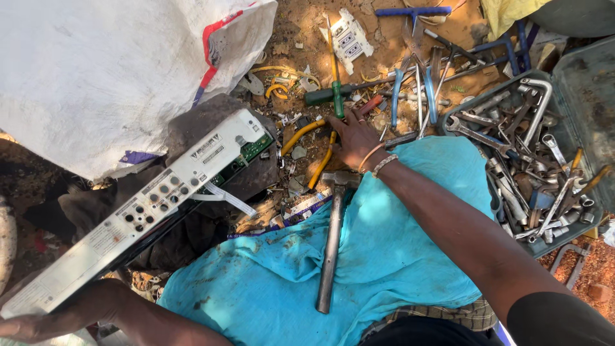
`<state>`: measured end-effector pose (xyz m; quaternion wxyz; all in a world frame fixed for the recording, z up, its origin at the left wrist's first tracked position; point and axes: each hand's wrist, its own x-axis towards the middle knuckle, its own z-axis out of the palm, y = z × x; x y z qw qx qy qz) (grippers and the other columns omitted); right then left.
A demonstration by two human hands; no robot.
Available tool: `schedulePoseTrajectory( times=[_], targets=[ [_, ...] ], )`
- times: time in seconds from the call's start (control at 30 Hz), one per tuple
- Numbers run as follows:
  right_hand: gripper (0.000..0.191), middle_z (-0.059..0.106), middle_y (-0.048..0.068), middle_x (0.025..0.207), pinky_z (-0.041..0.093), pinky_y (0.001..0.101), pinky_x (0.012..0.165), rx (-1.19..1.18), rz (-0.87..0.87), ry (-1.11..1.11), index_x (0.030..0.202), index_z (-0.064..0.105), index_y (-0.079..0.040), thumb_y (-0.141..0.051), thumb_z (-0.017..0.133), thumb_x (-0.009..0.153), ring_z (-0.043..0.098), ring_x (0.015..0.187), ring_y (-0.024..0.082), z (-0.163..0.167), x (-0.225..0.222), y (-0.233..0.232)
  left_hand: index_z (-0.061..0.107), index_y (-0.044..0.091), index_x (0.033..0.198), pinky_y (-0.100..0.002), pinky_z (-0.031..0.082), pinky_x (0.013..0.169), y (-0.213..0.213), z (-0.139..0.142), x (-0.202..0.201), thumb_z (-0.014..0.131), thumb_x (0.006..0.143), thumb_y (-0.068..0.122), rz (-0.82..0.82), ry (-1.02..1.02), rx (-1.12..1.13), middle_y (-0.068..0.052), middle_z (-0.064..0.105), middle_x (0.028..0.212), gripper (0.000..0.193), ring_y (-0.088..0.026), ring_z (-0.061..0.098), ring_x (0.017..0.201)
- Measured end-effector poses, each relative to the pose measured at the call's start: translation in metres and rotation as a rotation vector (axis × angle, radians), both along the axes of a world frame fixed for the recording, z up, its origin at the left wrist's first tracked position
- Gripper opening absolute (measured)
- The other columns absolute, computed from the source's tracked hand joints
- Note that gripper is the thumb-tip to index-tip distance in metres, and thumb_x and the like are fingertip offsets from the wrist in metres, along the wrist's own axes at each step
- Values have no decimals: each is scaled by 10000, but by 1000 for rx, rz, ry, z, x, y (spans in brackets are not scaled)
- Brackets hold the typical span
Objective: The person sits on the ground with a DVD player on their lap, uses a screwdriver to unscrew and pry open its casing and remove internal boards, then uses a hammer to break the chassis apart, placing removed parts and debris aside.
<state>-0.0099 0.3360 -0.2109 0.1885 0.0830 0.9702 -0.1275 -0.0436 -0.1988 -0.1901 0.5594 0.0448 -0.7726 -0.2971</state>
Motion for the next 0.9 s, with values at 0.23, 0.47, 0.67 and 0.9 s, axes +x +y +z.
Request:
schedulePoseTrajectory(
  times=[0.23,0.47,0.67,0.9],
  targets=[
    [848,445,276,1492,471,564,1039,-30,-26,15,1584,299,-133,-333,753,896,500,1285,494,3,-2,5,580,-5,1093,-461,675,896,17,26,-3,400,1089,485,-185,-5,305,-140,601,1071,522,-277,700,1003],
    [797,473,275,1447,495,559,1005,-113,-59,212,1518,394,-76,-233,798,849,551,1225,504,5,-1,13,584,-26,1054,-480,637,885,29,30,-4,482,1032,487,-298,53,470,-152,572,1055,523,-280,664,1014],
    [646,458,282,1485,454,581,1050,114,126,367,1451,519,-40,-273,786,912,484,1347,484,19,2,-3,590,-47,1101,-471,644,869,23,26,-3,501,1018,473,-307,75,530,-189,603,1112,534,-299,673,1029],
    [704,428,228,1435,384,616,1091,-64,749,254,1323,581,-144,-368,830,704,431,1369,436,25,23,-60,571,-58,1148,-461,675,956,1,10,-7,352,1105,423,-234,74,200,-259,560,1321,530,-299,665,1132]
  ],
)
